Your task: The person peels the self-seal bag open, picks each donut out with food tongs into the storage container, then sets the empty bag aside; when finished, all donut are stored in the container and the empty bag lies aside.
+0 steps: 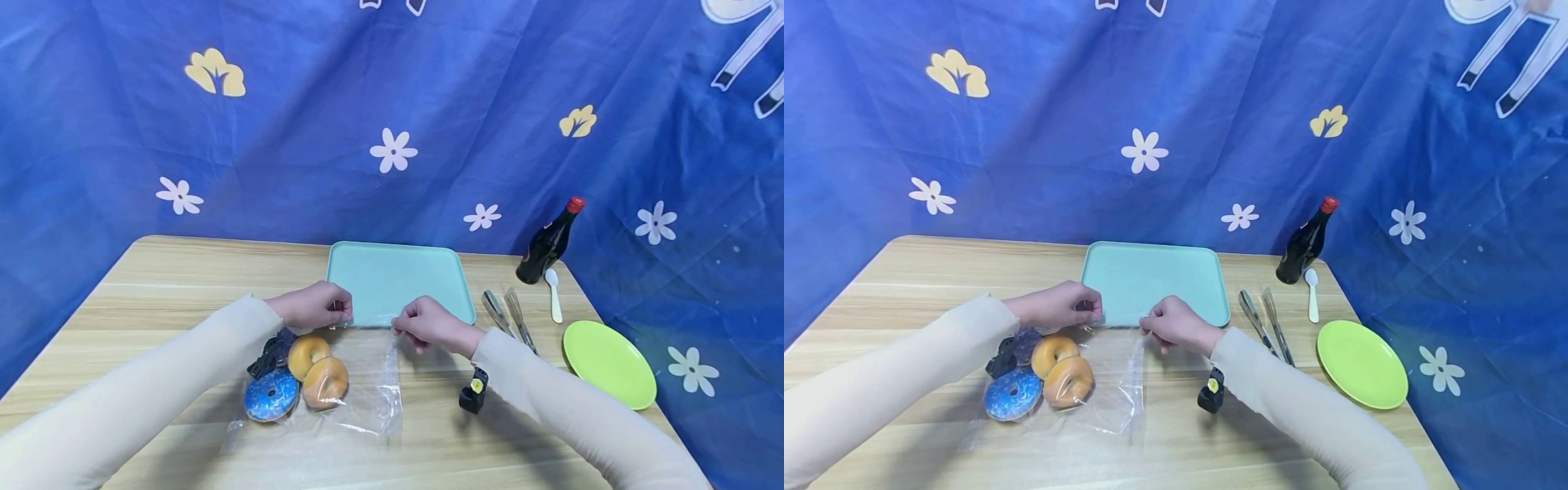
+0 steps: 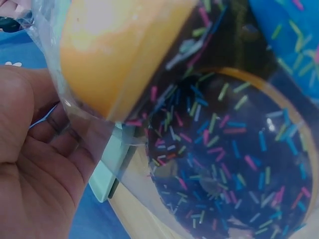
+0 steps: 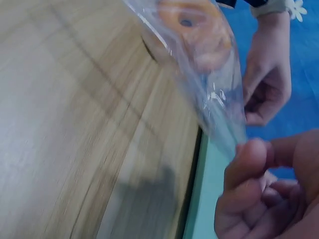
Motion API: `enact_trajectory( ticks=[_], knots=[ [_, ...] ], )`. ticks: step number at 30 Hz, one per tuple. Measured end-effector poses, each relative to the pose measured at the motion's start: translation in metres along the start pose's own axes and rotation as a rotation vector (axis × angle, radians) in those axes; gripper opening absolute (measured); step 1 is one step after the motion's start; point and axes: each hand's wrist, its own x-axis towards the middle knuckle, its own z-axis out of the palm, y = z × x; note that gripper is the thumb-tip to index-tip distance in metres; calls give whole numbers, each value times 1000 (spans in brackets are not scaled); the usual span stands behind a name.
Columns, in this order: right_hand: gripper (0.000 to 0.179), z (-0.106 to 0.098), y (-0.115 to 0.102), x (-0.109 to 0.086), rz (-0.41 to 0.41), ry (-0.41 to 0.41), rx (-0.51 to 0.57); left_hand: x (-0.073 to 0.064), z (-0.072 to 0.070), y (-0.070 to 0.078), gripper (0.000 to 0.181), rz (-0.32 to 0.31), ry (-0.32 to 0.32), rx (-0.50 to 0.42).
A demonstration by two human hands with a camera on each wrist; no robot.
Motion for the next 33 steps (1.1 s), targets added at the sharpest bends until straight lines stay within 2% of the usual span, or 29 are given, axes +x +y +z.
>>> enact_trajectory(
  ticks=[5, 11, 19, 27, 31, 33],
  knots=[
    [28, -10, 12, -3, 0, -57, 68, -2, -1, 1, 14, 2, -1, 0],
    [27, -20, 22, -5, -8, -113, 97, -1, -1, 2, 13, -7, -10, 2],
    [29, -26, 30, -6, -17, -130, 112, -1, -3, 4, 13, 3, 4, 18],
    [48, -13, 25, -13, 45, -97, 103, 0, -1, 4, 16, 24, 24, 22],
    [42, -1, 22, -18, 71, -109, 103, -1, -1, 4, 15, 20, 37, 29],
    [35, 4, 21, -21, 78, -122, 124, -2, 1, 5, 12, 27, 64, 62]
  ],
)
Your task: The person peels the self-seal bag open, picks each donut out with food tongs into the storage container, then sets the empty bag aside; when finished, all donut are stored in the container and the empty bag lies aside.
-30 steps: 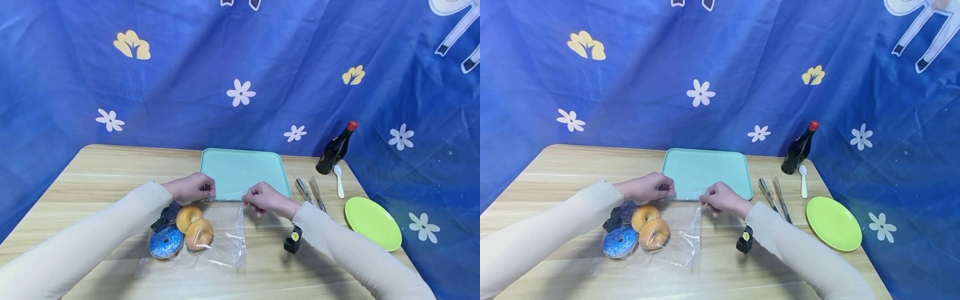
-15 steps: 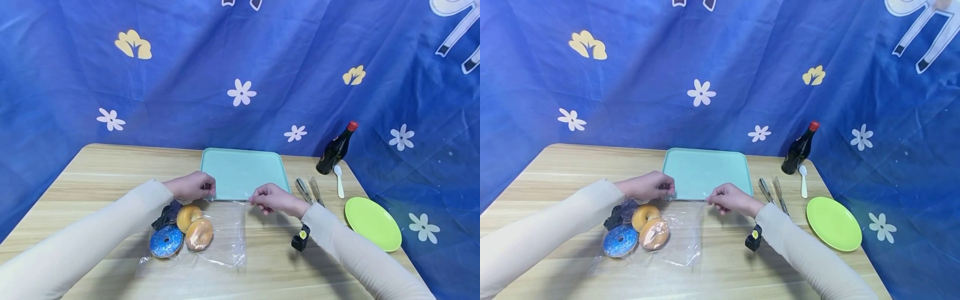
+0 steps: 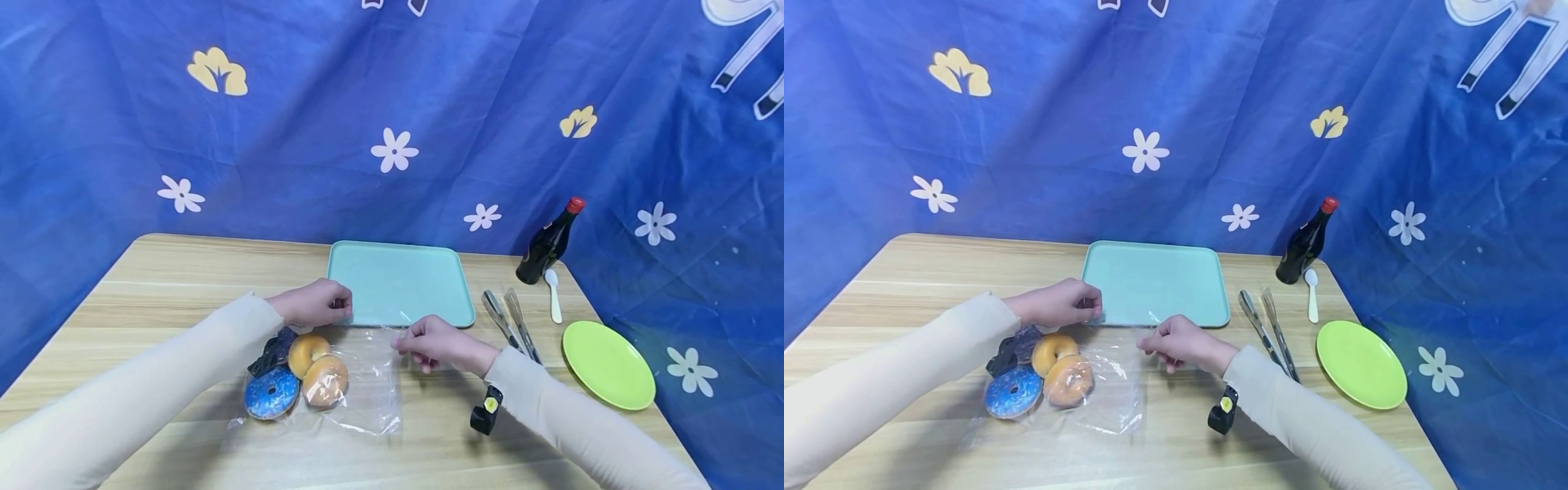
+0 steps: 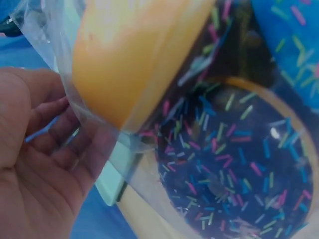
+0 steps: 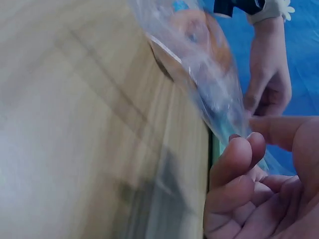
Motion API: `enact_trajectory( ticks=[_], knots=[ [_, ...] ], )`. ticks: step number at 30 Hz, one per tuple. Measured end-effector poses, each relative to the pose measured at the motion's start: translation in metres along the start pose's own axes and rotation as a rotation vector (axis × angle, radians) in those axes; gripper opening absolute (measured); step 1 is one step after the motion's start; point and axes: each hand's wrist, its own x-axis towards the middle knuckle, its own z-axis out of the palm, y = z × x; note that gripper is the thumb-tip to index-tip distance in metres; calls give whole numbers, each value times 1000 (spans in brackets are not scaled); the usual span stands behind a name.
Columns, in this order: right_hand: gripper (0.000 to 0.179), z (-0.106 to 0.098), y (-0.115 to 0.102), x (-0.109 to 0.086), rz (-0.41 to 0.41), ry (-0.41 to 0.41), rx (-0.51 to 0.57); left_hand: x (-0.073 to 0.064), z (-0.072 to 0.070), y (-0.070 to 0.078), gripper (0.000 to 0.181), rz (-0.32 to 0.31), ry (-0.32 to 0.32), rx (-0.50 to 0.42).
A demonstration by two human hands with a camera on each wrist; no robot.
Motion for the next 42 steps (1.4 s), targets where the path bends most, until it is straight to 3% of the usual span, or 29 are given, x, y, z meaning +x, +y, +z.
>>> enact_trajectory(
  ticks=[3, 6, 12, 16, 28, 36, 42],
  knots=[
    [26, 5, 1, -1, 9, -14, 39, -5, 2, 6, 7, 10, 45, 87],
    [22, 6, 3, -1, 8, -15, 51, -17, 3, 15, 16, 5, 63, 160],
    [21, 6, 8, -3, -15, -35, 30, -49, 4, 31, 37, 4, 33, 131],
    [23, 7, 11, -4, -25, -47, 44, -62, 6, 37, 48, -17, 11, 136],
    [23, -2, 19, -8, -53, -90, 96, -70, 12, 37, 45, -18, 51, 179],
    [23, -15, 32, -10, -59, -130, 125, -71, 12, 36, 43, -17, 46, 188],
    [22, -22, 38, -10, -50, -108, 158, -72, 11, 37, 46, -25, 32, 195]
  ],
)
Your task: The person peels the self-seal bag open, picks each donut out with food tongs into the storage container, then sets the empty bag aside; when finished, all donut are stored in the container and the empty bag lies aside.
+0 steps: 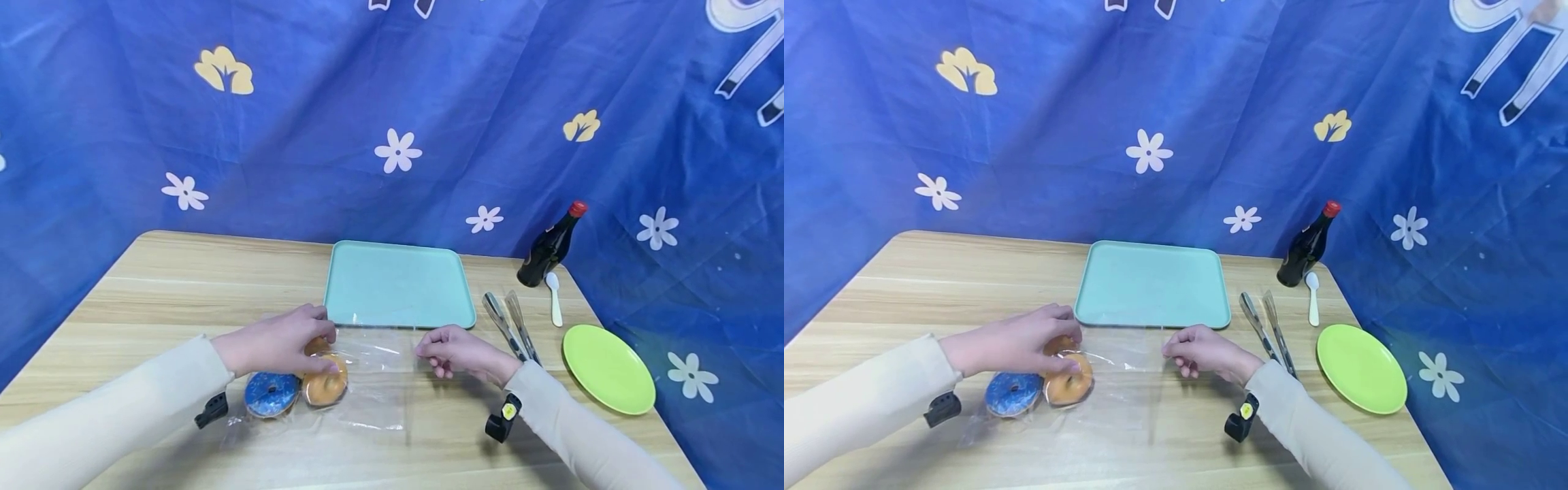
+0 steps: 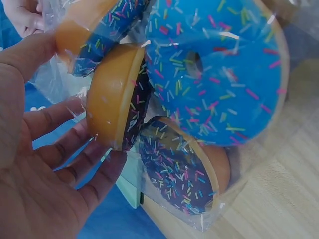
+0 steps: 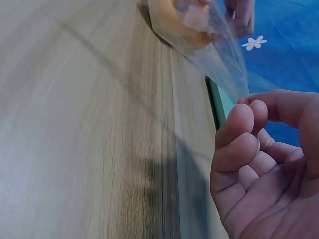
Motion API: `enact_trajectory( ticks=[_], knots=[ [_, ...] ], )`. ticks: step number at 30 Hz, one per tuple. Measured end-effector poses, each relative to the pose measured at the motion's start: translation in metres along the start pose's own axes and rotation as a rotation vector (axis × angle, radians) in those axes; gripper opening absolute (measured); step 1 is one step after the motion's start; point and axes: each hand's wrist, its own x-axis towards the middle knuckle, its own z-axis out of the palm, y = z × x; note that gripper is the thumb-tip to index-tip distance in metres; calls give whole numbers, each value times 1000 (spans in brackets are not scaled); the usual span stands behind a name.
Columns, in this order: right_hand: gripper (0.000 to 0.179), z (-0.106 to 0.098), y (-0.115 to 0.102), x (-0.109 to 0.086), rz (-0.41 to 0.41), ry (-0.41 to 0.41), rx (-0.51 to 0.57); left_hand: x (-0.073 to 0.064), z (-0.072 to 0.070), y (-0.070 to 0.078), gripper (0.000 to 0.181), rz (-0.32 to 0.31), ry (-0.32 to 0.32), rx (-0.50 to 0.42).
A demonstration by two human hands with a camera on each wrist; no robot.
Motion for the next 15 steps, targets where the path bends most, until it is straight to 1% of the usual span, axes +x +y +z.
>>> enact_trajectory(
  ticks=[3, 9, 12, 15],
  knots=[
    [23, 0, 1, -1, 2, 23, 9, 0, -1, 0, 45, 2, -1, -2],
    [28, 6, 0, -6, -4, 32, -41, 0, -1, 1, 44, 1, -5, -3],
    [26, 9, 0, -8, -4, 42, -61, 0, -1, 1, 44, 3, -6, 2],
    [23, 12, 1, -9, -14, 82, -84, 0, -1, 1, 43, 8, -7, 3]
  ],
)
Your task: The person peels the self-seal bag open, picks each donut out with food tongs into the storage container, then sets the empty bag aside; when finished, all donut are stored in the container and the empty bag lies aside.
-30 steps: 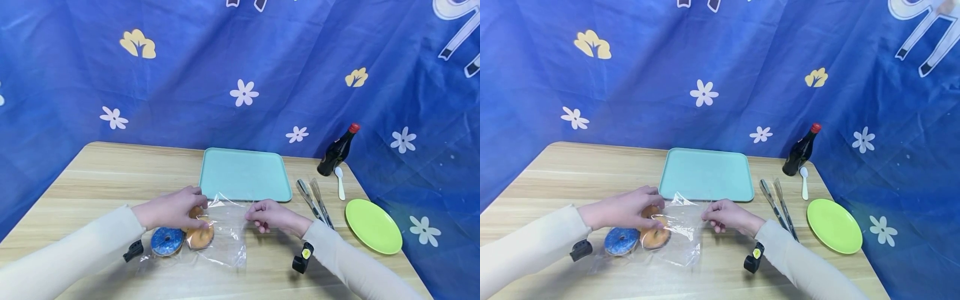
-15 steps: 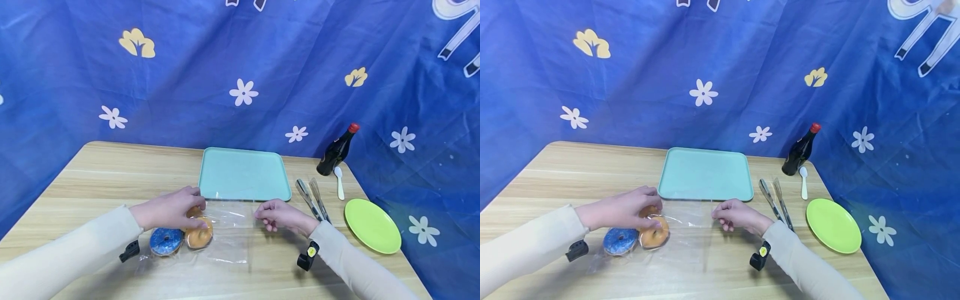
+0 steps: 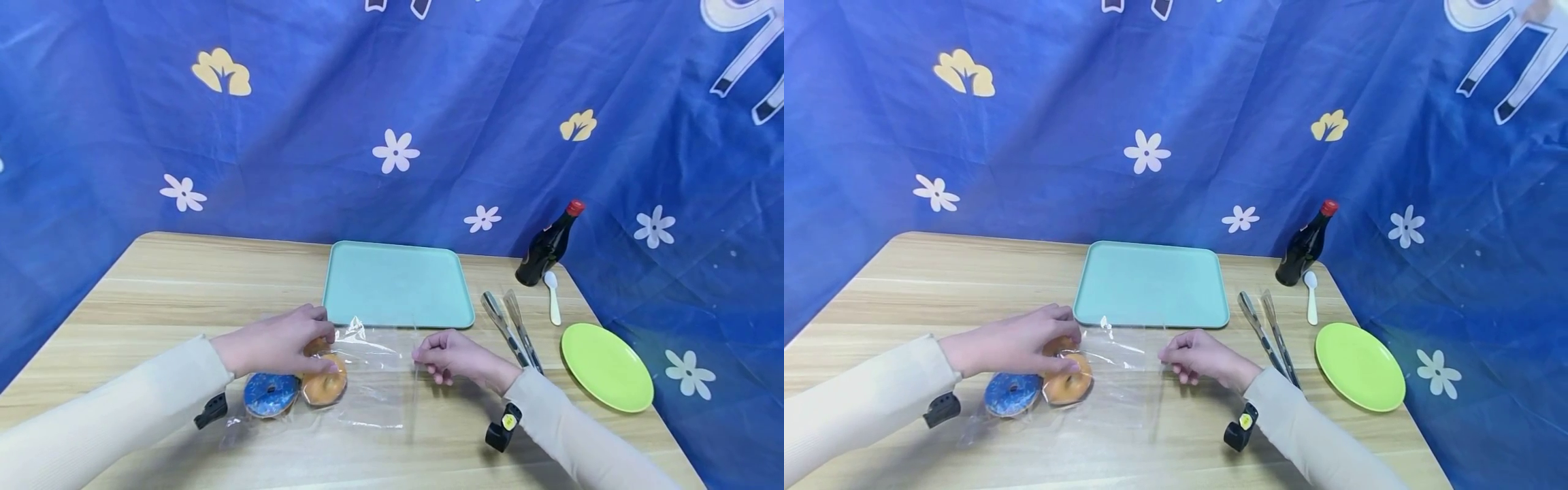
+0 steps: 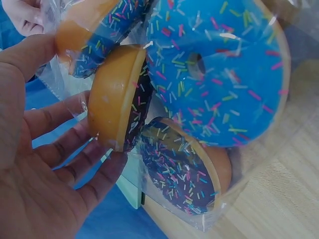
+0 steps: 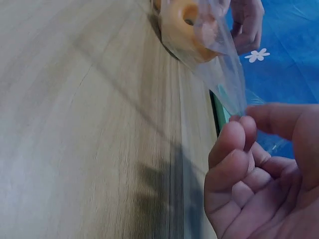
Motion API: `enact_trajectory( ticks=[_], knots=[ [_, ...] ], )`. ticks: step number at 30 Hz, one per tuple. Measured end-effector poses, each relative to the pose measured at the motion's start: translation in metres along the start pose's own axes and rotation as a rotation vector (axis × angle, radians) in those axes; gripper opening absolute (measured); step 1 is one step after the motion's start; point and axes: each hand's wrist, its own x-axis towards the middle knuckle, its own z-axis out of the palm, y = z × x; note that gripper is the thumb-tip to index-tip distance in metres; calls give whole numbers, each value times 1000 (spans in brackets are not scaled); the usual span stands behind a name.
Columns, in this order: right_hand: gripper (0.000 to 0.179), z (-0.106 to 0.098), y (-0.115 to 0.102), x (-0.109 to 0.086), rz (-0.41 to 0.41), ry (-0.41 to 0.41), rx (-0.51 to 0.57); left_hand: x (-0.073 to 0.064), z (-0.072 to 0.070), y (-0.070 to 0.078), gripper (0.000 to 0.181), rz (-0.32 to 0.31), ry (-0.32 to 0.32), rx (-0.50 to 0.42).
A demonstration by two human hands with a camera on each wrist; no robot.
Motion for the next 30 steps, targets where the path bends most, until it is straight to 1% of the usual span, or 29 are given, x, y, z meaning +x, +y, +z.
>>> enact_trajectory(
  ticks=[2, 4, 5, 8, 11, 14, 17, 20, 24, 30],
  knots=[
    [22, 2, 1, 0, -11, 57, -28, 0, 0, 0, 42, 4, 1, 0],
    [22, 4, 0, -1, -48, 132, -85, -1, 0, 0, 41, 8, 6, 3],
    [21, 6, -1, -2, -77, 178, -138, -1, 1, -1, 42, 11, 12, 8],
    [20, 11, -5, -6, -201, 298, -327, -2, 1, -1, 43, 22, 29, 31],
    [13, 16, -9, -10, -343, 341, -534, -2, 2, -1, 44, 31, 42, 56],
    [7, 21, -11, -12, -451, 295, -705, -2, 3, -1, 42, 40, 50, 69],
    [15, 24, -10, -11, -501, 240, -854, -2, 4, -1, 41, 55, 58, 81],
    [22, 26, -5, -8, -503, 190, -917, -2, 5, -1, 41, 75, 69, 107],
    [31, 26, 2, -1, -505, 151, -969, -2, 6, 3, 38, 107, 91, 156],
    [51, 27, 9, 2, -474, 121, -1066, 4, 8, 8, 17, 187, 134, 174]
  ],
)
